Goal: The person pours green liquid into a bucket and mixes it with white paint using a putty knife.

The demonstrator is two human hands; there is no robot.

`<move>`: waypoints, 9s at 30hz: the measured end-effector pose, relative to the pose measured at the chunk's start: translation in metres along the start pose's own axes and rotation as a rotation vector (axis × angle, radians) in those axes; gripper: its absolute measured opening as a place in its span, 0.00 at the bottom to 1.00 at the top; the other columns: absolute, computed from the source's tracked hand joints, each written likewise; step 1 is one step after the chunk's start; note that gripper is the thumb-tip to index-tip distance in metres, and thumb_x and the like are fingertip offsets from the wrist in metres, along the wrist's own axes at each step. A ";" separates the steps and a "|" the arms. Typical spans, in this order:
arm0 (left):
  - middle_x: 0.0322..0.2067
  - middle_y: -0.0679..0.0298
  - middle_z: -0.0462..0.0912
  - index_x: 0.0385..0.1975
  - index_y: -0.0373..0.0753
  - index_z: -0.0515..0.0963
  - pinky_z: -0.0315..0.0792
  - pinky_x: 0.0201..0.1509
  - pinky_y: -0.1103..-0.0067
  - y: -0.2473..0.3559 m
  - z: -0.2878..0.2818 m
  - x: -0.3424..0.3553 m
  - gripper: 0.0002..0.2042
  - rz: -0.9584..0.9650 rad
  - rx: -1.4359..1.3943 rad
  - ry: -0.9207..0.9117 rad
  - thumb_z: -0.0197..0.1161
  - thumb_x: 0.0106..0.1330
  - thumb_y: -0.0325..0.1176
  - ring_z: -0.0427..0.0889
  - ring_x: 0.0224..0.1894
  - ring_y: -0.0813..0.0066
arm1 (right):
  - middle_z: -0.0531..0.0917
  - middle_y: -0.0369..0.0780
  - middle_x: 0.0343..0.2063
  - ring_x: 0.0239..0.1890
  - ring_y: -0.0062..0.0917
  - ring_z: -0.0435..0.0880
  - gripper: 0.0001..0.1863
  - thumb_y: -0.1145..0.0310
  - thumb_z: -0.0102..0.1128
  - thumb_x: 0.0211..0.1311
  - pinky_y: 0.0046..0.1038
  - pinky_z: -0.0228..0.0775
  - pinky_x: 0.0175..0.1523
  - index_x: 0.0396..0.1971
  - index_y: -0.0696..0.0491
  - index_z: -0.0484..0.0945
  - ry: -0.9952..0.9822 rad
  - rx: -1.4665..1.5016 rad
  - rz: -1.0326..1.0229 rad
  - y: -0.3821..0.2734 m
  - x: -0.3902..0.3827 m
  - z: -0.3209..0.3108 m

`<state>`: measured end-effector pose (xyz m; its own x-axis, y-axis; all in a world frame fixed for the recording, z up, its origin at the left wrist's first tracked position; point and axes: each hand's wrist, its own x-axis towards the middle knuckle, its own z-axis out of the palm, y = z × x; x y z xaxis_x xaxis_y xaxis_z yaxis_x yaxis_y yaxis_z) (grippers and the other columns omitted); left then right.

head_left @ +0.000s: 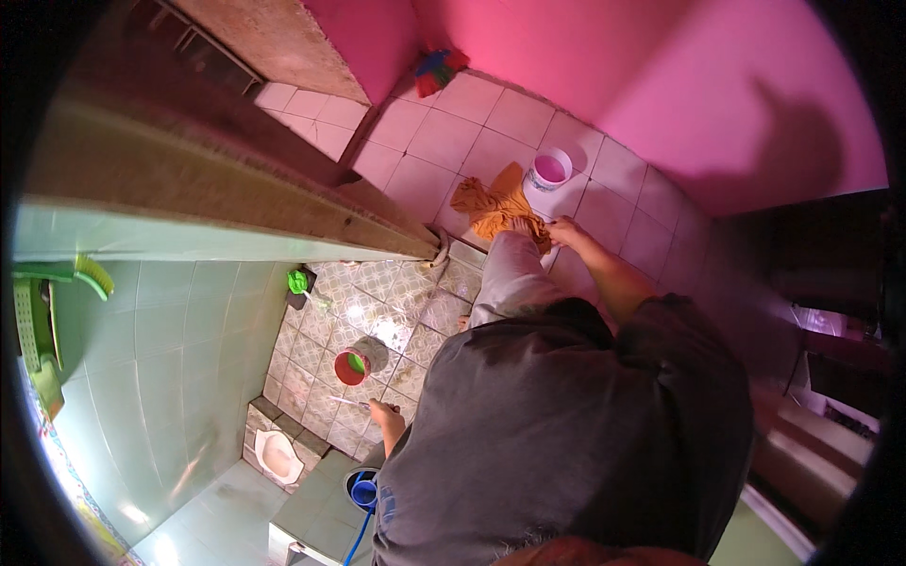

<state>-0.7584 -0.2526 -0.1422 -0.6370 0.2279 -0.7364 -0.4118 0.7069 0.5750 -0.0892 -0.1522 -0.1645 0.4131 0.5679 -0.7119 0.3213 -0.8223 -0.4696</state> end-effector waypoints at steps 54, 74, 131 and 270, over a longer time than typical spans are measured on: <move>0.16 0.67 0.66 0.28 0.44 0.67 0.64 0.18 0.71 -0.108 0.135 -0.169 0.15 -0.512 0.571 0.269 0.48 0.74 0.47 0.68 0.15 0.72 | 0.83 0.40 0.26 0.27 0.26 0.86 0.07 0.68 0.57 0.66 0.24 0.76 0.23 0.39 0.55 0.77 0.288 0.698 0.700 0.139 0.509 -0.014; 0.28 0.45 0.80 0.36 0.27 0.79 0.75 0.31 0.59 -0.101 0.127 -0.104 0.22 -0.143 0.342 0.194 0.50 0.69 0.44 0.83 0.29 0.56 | 0.79 0.57 0.56 0.55 0.48 0.83 0.32 0.67 0.49 0.65 0.42 0.76 0.59 0.68 0.65 0.62 -0.315 -1.088 -0.579 -0.111 0.235 0.053; 0.24 0.58 0.83 0.28 0.38 0.74 0.78 0.31 0.68 0.135 -0.331 0.128 0.14 -0.094 -0.501 0.748 0.73 0.49 0.35 0.85 0.26 0.63 | 0.79 0.38 0.29 0.41 0.35 0.78 0.12 0.64 0.70 0.53 0.45 0.63 0.61 0.29 0.52 0.76 -1.264 -0.942 -2.543 -0.408 -0.519 0.747; 0.35 0.51 0.84 0.44 0.29 0.71 0.85 0.32 0.72 0.039 -0.230 0.213 0.17 -0.178 -0.625 0.330 0.58 0.76 0.41 0.89 0.35 0.61 | 0.76 0.38 0.35 0.46 0.34 0.75 0.10 0.73 0.68 0.49 0.36 0.69 0.52 0.34 0.50 0.85 -0.597 -1.259 -1.866 -0.480 -0.094 0.792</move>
<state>-1.0600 -0.3302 -0.1943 -0.6484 -0.1388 -0.7486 -0.7599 0.1779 0.6252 -0.9572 0.1621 -0.2859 -0.9736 0.1438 -0.1773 0.1907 0.9392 -0.2856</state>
